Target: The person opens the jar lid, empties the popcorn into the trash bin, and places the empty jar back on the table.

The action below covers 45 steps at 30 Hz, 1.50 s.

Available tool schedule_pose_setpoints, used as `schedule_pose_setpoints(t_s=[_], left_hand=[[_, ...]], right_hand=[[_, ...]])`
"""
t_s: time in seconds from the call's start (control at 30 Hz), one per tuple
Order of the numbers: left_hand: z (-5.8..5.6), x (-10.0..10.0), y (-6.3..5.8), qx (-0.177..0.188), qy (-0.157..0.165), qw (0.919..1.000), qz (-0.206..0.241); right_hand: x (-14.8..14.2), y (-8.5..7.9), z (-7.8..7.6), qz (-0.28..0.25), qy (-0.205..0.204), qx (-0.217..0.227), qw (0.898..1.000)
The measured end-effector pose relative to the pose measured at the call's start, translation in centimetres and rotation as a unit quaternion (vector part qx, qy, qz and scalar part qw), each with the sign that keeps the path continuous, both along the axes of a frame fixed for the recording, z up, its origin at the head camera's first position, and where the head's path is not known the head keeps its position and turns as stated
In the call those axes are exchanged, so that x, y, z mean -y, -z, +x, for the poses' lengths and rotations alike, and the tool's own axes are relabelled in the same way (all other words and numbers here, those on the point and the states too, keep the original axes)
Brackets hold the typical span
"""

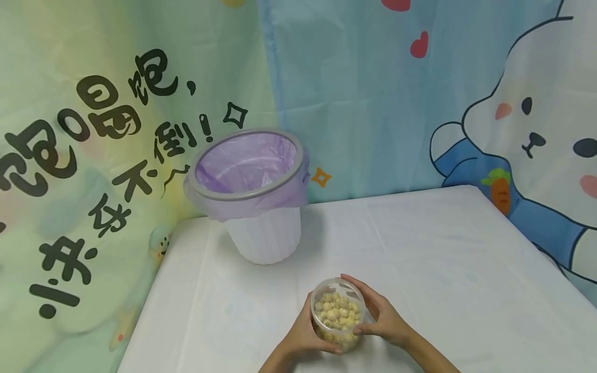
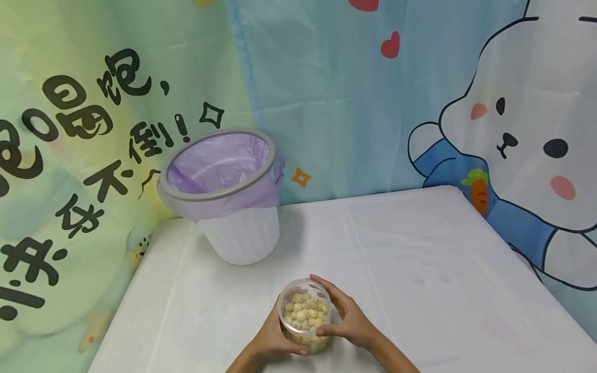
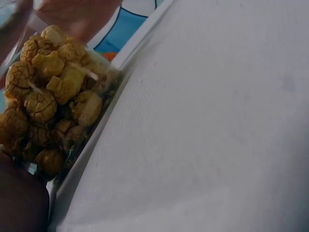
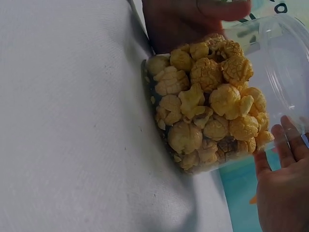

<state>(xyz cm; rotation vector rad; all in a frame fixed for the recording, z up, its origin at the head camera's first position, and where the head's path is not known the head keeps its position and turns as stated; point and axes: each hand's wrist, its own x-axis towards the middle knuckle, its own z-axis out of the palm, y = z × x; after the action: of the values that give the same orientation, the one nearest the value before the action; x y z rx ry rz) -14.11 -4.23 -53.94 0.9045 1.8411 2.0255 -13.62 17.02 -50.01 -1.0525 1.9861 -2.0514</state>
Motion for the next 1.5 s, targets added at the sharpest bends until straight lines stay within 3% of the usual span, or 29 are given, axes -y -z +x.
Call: schedule_pose_setpoints(t_s=[0.17,0.33,0.5,0.63,0.8,0.97,1.07,1.27,1.5], left_hand=[[-0.1,-0.4,0.5,0.004,-0.021,0.9995,-0.022],[0.1,-0.4,0.0,0.009,-0.028,0.9991,-0.029],[0.2,0.1,-2.1,-0.026,-0.048,0.997,-0.054],[-0.3,0.9,-5.1,-0.099,-0.069,0.9872,-0.104],[-0.8,1.5,-9.1,-0.189,-0.101,0.9604,-0.178],[-0.8,1.8,-11.7,-0.246,-0.137,0.9213,-0.268],[-0.7,1.8,-12.2,-0.257,-0.148,0.9025,-0.313],[-0.5,1.5,-11.9,-0.285,-0.163,0.8732,-0.36],[-0.4,1.3,-11.6,-0.315,-0.173,0.857,-0.37]], right_hand=[[0.0,0.1,0.1,-0.006,0.004,0.004,1.0],[0.1,-0.1,0.1,-0.009,0.004,0.006,1.0],[0.4,-1.2,-0.2,-0.022,-0.012,-0.001,1.0],[0.5,-2.9,-0.5,-0.044,-0.027,-0.01,0.999],[0.4,-5.3,-0.8,-0.067,-0.042,-0.019,0.997],[0.4,-6.3,-0.6,-0.069,-0.046,-0.007,0.997],[0.6,-6.2,-0.2,-0.039,-0.016,-0.002,0.999],[1.6,-5.4,0.4,0.033,0.068,-0.024,0.997],[2.2,-5.4,0.9,0.035,0.108,-0.011,0.993]])
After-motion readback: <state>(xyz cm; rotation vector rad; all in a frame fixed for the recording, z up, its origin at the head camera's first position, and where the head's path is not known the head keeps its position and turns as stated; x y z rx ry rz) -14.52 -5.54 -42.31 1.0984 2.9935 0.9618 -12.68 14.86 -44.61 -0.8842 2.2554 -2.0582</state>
